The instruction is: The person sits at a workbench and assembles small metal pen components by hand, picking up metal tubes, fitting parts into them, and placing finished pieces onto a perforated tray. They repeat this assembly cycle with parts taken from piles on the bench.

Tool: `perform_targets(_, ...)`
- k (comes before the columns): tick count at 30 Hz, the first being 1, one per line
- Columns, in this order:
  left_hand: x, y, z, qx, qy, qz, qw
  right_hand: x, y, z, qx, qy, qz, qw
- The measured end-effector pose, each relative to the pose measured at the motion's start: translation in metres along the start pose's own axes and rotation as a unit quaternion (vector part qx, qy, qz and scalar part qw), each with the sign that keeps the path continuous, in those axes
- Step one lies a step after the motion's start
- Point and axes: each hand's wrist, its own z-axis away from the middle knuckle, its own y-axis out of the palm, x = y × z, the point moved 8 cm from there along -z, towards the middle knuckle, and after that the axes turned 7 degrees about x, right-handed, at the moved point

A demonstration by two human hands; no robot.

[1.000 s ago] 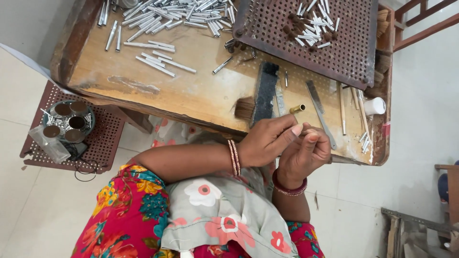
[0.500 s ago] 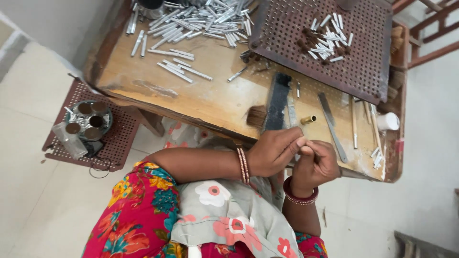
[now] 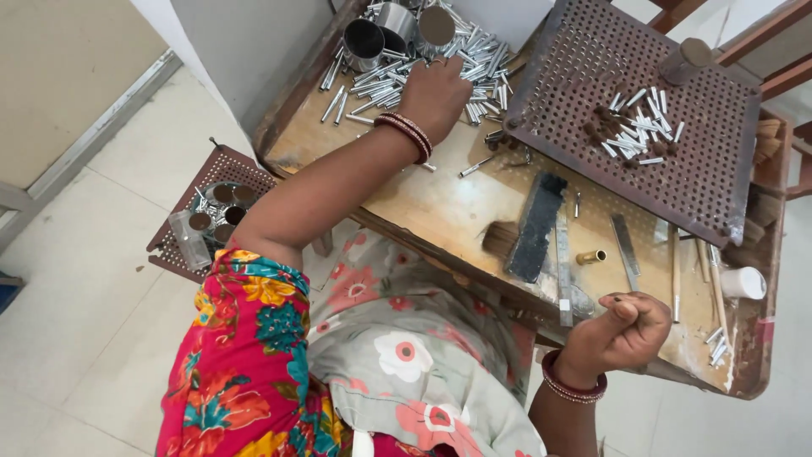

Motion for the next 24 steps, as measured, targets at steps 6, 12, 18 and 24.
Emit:
perform_targets(6,-0.003,0.004,0.002,0.025,-0.008,-0.079,0.997,0.007,0.006,-0.003,0.005,0.001,0.006,1.000)
perform_targets(12,-0.073,-0.071,0.064,-0.034,0.052,0.212,0.975,0.016,0.012,0.000,0.014,0.028,-0.061,0.998)
perform_targets(18,-0.188,-0.068,0.154,0.026,0.246,0.632,0.734,0.022,0.041,0.007,0.056,0.085,-0.155,0.983)
perform_targets(24,-0.220,0.010,0.171,0.337,0.071,0.856,0.385,0.020,0.036,0.001,0.063,0.111,-0.131,0.983)
